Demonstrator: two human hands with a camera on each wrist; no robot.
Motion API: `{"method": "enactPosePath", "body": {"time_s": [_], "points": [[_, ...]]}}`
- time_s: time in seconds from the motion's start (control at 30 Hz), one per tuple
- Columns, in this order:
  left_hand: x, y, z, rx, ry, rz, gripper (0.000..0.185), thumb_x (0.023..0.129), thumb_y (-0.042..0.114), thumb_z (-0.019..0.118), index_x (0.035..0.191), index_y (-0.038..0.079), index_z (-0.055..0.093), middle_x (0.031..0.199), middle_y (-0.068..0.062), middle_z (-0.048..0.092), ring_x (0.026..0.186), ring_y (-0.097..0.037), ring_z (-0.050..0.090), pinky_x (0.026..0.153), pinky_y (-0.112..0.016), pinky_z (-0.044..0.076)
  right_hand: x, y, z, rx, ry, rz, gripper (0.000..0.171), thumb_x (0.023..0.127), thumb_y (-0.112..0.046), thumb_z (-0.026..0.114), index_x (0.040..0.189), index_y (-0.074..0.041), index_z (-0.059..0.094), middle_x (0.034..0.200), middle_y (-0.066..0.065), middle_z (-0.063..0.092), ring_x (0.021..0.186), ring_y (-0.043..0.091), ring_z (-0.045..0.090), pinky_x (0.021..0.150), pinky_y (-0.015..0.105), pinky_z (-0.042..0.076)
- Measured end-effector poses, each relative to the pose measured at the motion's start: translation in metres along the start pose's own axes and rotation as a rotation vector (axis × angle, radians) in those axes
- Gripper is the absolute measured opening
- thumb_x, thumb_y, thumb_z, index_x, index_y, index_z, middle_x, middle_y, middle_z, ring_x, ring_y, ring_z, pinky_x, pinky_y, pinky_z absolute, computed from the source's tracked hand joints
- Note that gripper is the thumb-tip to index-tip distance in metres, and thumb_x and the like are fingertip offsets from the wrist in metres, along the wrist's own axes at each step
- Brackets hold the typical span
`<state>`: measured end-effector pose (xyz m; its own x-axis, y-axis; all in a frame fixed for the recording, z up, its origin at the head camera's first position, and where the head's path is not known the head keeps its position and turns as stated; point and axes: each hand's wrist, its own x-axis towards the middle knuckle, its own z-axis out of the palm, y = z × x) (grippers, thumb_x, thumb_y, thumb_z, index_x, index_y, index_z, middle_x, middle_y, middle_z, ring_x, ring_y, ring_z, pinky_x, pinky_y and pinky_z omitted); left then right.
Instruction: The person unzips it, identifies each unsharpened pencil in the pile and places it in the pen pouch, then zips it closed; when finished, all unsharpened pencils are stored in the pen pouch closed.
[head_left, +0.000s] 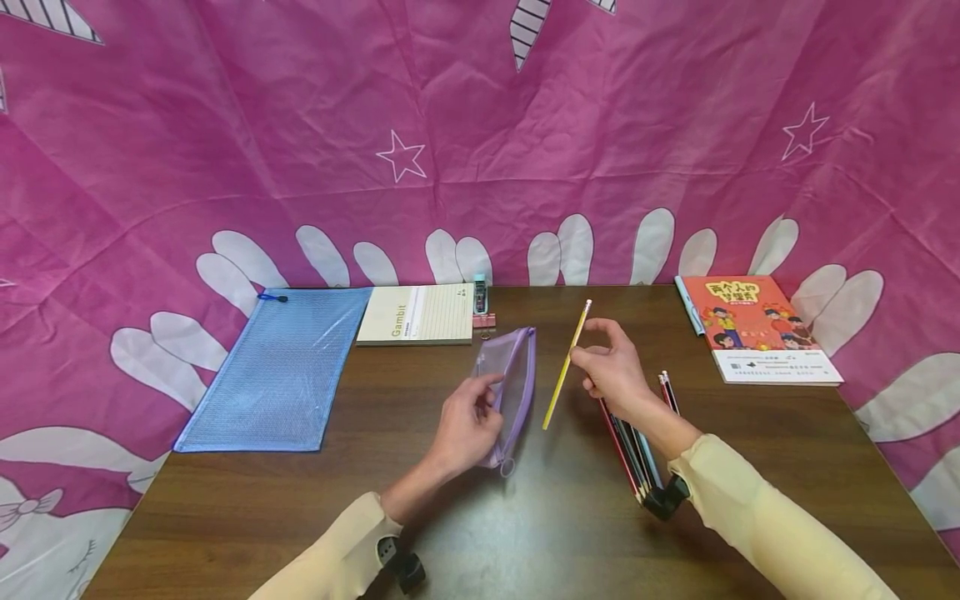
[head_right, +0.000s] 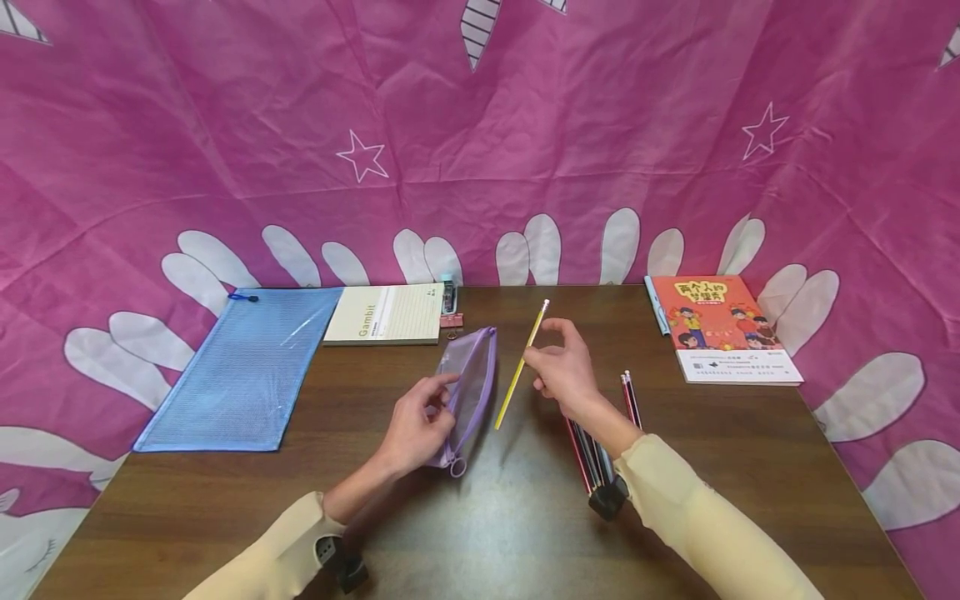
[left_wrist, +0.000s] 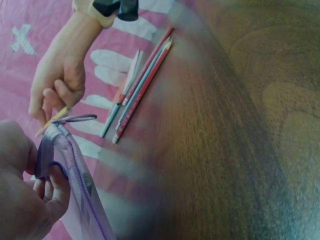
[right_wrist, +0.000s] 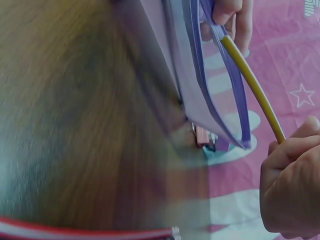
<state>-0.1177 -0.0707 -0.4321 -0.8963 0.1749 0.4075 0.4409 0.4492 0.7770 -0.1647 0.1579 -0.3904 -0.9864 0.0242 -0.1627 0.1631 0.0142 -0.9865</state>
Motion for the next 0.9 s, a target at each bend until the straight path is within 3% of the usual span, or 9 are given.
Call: {"method": "enactPosePath", "body": {"time_s": [0.3,0.9], "points": [[0.001,0.001,0.001,0.001,-0.002,-0.005,0.054,0.067,-0.009,0.056,0.12,-0.004,0.066,0.085,-0.004,0.057,0.072,-0.018,0.056,0.065,-0.025,0.051,0.003,0.005,0.024,0.068,0.009,-0.016,0.055,0.086,0.003,0.061,0.135,-0.009,0.039,0.078,0.006,0.062,0.042,0.008,0.046,0.041,0.019,0.035],[0.001,0.002,0.001,-0.005,-0.004,-0.041,0.053,0.068,-0.009,0.058,0.12,-0.003,0.067,0.086,-0.005,0.057,0.072,-0.018,0.056,0.064,-0.024,0.05,-0.005,0.023,0.06,0.043,0.02,-0.045,0.056,0.083,0.004,0.062,0.134,-0.011,0.044,0.073,0.005,0.06,0.04,0.012,0.044,0.038,0.022,0.032]]}}
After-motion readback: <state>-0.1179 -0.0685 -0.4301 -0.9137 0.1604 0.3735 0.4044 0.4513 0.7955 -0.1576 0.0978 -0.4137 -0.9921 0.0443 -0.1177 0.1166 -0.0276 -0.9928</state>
